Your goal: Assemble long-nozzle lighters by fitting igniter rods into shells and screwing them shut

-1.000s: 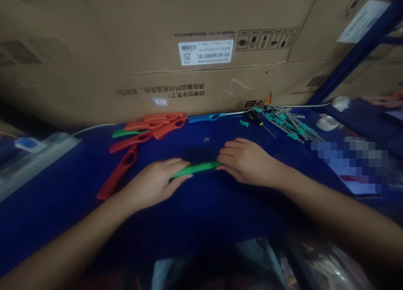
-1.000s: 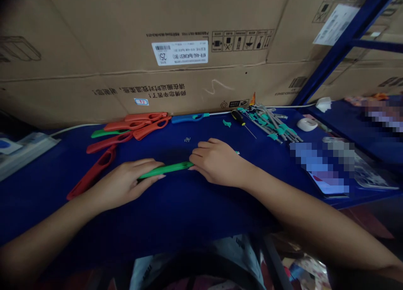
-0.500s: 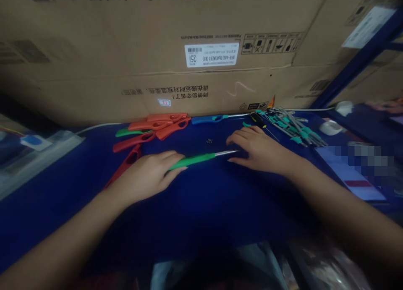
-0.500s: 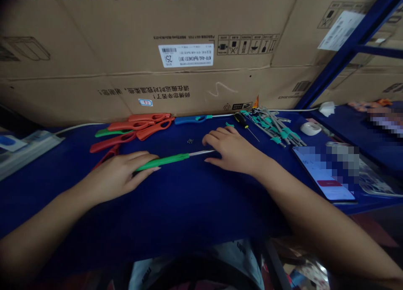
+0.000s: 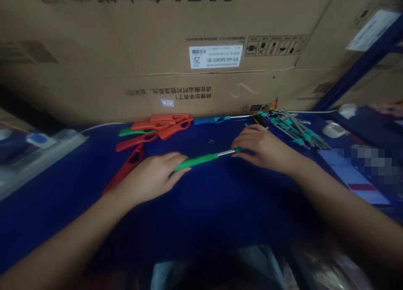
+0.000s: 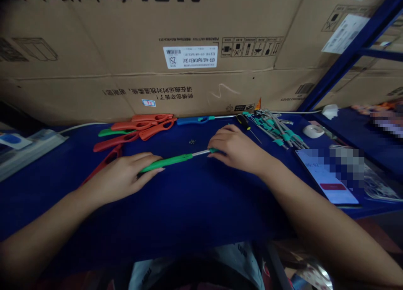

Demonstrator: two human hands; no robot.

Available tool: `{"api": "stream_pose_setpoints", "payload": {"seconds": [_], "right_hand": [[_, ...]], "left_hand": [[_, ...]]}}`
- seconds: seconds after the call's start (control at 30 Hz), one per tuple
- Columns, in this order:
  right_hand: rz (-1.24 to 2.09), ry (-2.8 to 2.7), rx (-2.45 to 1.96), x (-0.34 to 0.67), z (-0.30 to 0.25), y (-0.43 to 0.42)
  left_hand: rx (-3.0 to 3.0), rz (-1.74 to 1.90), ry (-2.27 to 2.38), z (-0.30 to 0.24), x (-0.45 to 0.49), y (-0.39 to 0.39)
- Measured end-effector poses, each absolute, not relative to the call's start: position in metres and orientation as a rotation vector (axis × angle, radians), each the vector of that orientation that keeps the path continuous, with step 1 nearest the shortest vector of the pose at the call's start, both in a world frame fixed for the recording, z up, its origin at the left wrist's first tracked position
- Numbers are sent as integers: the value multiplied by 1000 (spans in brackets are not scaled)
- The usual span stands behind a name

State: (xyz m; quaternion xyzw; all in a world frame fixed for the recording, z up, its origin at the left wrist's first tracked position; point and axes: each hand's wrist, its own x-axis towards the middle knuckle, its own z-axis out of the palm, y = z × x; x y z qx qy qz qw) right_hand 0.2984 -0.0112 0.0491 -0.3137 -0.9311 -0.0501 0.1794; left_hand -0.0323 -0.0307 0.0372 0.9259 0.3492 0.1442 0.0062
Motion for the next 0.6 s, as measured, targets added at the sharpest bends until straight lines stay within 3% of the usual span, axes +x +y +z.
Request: {"api": "stream_pose_setpoints", "payload": {"seconds": [0.2, 0.47, 0.6], "right_hand": [[-141, -2667, -748, 269, 30, -29], [-112, -2656, -779, 279, 44, -27], [-142, -2660, -704, 276, 40, -28]], "left_hand": [[2662, 496, 998, 23, -19, -42], [2488, 688, 1037, 27, -16, -40], [2289, 614, 1073, 25, -14, -41]]}}
